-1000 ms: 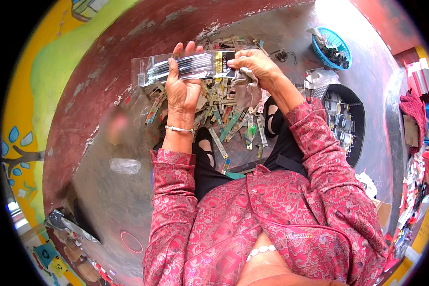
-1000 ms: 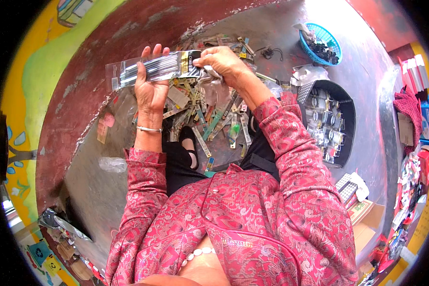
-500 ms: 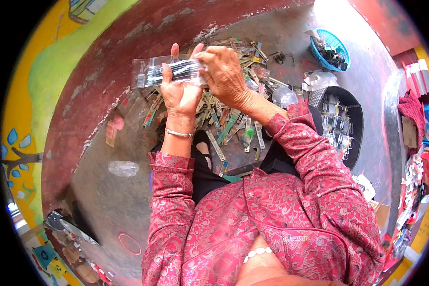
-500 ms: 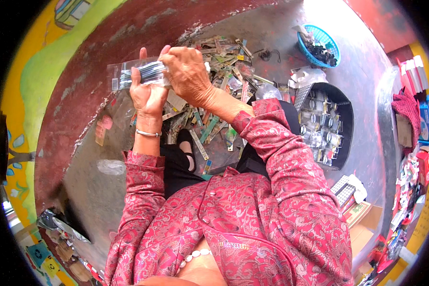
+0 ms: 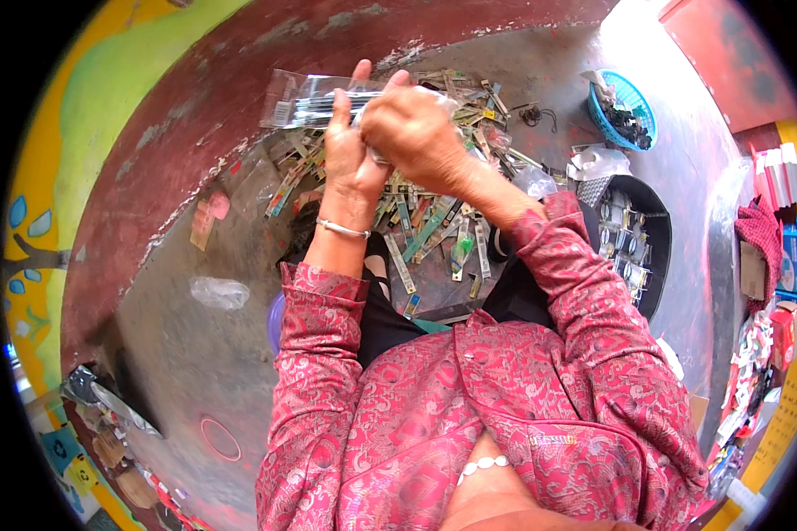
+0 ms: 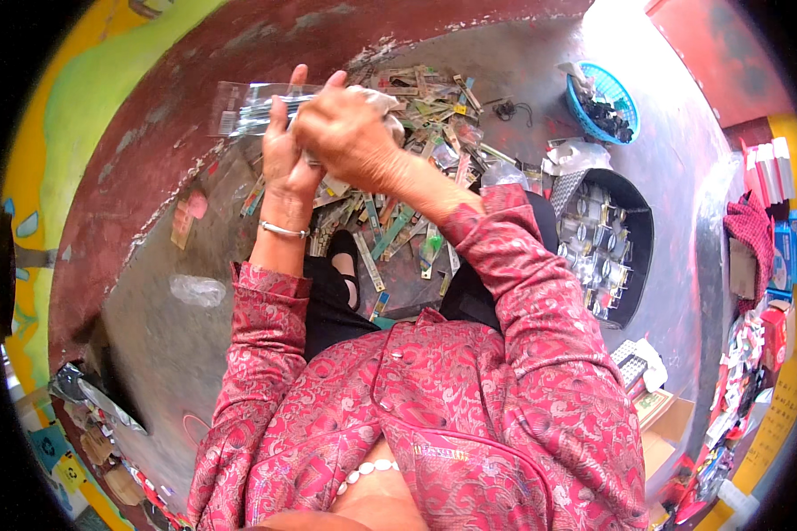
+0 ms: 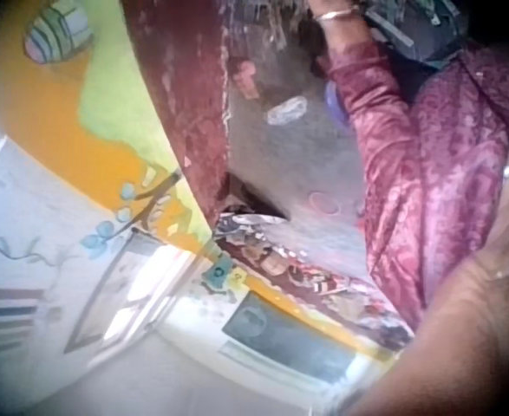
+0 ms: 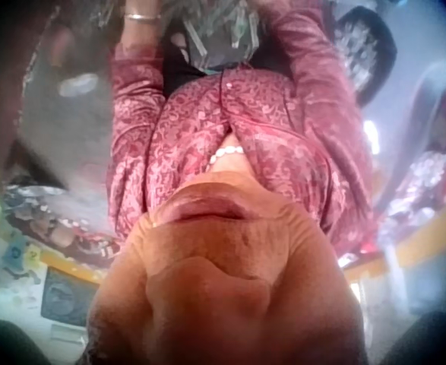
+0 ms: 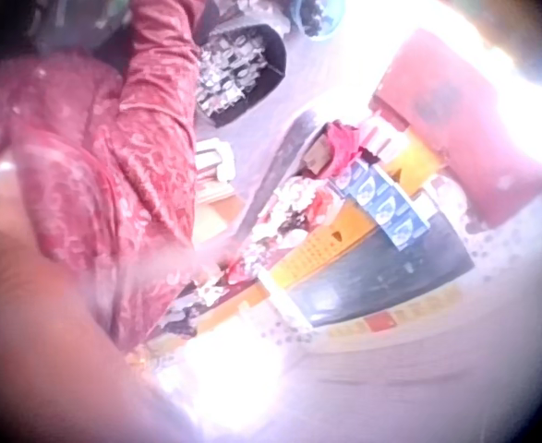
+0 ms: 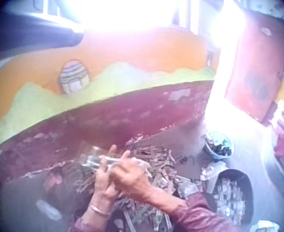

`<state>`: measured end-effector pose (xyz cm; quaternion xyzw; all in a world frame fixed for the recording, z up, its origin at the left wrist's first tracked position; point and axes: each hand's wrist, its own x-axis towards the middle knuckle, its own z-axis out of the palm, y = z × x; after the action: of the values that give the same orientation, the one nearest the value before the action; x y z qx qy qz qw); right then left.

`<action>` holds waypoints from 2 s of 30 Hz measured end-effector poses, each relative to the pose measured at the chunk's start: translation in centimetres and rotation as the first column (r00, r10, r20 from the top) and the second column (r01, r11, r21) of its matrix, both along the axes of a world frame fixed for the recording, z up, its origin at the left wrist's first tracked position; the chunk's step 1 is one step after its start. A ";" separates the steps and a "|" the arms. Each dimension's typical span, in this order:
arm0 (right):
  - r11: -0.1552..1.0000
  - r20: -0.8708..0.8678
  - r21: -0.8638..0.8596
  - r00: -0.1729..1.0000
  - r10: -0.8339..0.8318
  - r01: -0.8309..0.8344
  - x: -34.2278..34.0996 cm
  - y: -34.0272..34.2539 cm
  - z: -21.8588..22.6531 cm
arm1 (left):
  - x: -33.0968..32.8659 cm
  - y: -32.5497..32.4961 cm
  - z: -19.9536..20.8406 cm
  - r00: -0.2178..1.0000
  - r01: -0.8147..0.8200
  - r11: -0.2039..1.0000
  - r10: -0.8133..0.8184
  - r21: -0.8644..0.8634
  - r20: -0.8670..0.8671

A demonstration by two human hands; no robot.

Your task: The person places small items into individual plastic sleeves, wipes the surface of the packaged items with a cloth, and then places them into a storage bin.

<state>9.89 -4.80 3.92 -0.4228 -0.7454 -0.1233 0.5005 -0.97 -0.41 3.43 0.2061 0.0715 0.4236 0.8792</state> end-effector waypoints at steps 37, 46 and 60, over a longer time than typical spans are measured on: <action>0.386 -0.562 -0.765 0.827 -0.011 -0.515 7.8 -3.3 2.8 | -0.5 0.4 1.8 0.998 0.051 0.981 -0.057 0.186 0.022; 0.860 -0.027 -0.505 0.995 -0.095 0.069 4.7 -5.2 5.3 | 0.3 -0.4 -0.8 0.995 0.080 0.997 -0.080 -0.002 0.066; 0.532 -0.130 -0.843 0.990 -0.058 -0.080 6.7 -4.1 2.3 | 0.1 -0.1 -0.4 0.950 0.020 0.991 0.021 0.129 -0.310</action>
<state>16.62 -8.91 6.19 -0.6149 -0.6770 0.2863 0.2857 -0.89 -0.49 3.03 0.3271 0.1813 0.3901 0.8414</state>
